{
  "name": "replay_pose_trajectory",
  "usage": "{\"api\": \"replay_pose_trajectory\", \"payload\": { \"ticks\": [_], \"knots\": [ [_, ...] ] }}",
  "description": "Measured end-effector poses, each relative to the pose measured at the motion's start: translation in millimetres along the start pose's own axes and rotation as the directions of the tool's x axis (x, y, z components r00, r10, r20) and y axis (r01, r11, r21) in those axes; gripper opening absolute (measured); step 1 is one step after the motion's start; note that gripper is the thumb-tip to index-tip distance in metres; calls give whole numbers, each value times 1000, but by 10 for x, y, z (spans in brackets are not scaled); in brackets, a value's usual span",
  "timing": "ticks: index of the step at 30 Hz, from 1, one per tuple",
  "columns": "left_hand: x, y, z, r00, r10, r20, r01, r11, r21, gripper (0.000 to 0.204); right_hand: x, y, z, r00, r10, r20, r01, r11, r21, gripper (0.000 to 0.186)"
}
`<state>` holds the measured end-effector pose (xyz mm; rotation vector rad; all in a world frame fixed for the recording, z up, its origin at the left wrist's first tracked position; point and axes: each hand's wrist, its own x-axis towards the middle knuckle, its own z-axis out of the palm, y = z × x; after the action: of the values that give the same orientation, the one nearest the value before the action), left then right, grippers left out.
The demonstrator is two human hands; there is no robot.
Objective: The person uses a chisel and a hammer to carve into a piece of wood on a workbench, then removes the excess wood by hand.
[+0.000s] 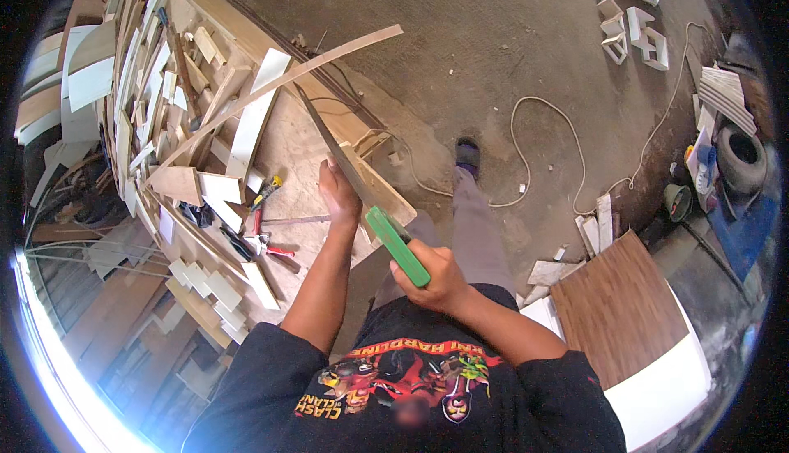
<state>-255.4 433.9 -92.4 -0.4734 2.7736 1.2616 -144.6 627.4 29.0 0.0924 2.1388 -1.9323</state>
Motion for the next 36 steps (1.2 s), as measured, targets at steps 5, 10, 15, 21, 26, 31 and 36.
{"api": "replay_pose_trajectory", "payload": {
  "ticks": [5, 10, 15, 21, 26, 31, 36],
  "knots": [
    [17, 66, -20, 999, 40, 12, -40, 999, 6, 52, -38, -1, -11, 998, -40, -50, 39, 999, -20, 19],
    [27, 90, 7, 992, 128, -10, -127, 991, 38, 48, 68, 91, 57, 998, -12, -60, 12, 1000, -4, 18],
    [21, 96, -21, 997, 74, 22, -75, 996, 48, 48, 1, 47, 3, 996, -6, -83, 10, 999, 37, 17],
    [36, -77, -40, 1000, 25, 7, -25, 1000, 19, 51, 31, 59, 93, 997, 8, -72, -3, 998, 61, 20],
    [54, -119, -23, 999, 42, -17, -41, 999, 23, 53, 115, 118, 146, 998, -6, -64, 9, 999, 50, 19],
    [48, -154, -25, 995, 69, -76, -69, 998, -6, 63, 59, 44, 140, 998, -7, -70, 12, 998, 66, 19],
    [67, -271, -137, 992, -124, 39, 124, 992, 7, 61, 109, 114, 183, 996, -6, -93, 13, 996, 85, 18]
  ]
}}
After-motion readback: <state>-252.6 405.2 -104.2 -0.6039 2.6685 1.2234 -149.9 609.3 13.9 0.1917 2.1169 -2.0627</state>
